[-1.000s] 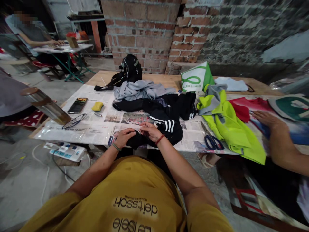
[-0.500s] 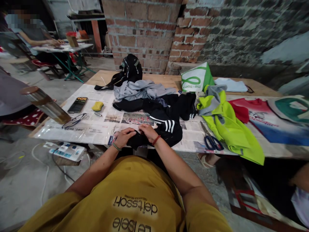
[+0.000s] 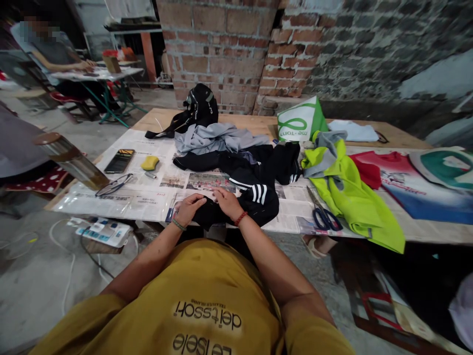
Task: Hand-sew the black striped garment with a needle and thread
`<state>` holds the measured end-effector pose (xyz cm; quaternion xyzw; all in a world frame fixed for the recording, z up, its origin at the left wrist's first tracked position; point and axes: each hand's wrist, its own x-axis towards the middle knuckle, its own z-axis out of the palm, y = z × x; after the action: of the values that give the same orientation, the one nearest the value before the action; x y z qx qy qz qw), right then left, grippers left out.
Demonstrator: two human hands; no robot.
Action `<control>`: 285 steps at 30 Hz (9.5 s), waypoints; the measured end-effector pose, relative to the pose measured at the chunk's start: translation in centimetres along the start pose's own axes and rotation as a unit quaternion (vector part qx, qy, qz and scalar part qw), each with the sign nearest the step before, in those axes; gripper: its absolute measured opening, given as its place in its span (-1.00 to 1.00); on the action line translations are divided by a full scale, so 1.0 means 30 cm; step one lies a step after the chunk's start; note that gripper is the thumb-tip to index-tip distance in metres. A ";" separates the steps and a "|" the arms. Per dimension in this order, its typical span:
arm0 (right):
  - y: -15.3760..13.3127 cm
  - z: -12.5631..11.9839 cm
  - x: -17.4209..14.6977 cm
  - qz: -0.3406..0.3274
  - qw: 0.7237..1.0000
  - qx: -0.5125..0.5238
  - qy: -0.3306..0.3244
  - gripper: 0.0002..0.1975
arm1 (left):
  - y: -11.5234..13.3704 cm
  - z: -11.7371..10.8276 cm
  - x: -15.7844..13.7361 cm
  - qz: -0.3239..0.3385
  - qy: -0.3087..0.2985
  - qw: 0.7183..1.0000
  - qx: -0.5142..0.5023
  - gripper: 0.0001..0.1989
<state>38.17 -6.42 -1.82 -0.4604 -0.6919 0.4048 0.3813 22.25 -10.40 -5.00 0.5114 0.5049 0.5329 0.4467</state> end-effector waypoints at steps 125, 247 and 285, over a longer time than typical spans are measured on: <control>-0.002 -0.134 -0.192 0.033 0.941 0.302 0.148 -0.77 | -0.006 0.000 0.001 0.019 0.017 1.000 0.003 -0.79; 0.007 -0.182 0.443 0.054 0.990 0.128 0.036 -0.84 | 0.547 -0.167 0.270 0.130 0.113 0.840 0.515 -0.77; 0.175 -0.529 0.123 0.075 0.911 0.314 0.256 -0.91 | 0.000 -0.023 0.267 0.129 -0.118 0.758 0.629 -0.52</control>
<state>53.12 1.68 0.02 -0.4555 -0.3712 0.4966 0.6388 20.94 -2.51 -4.23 0.7961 0.5994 0.0835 0.0078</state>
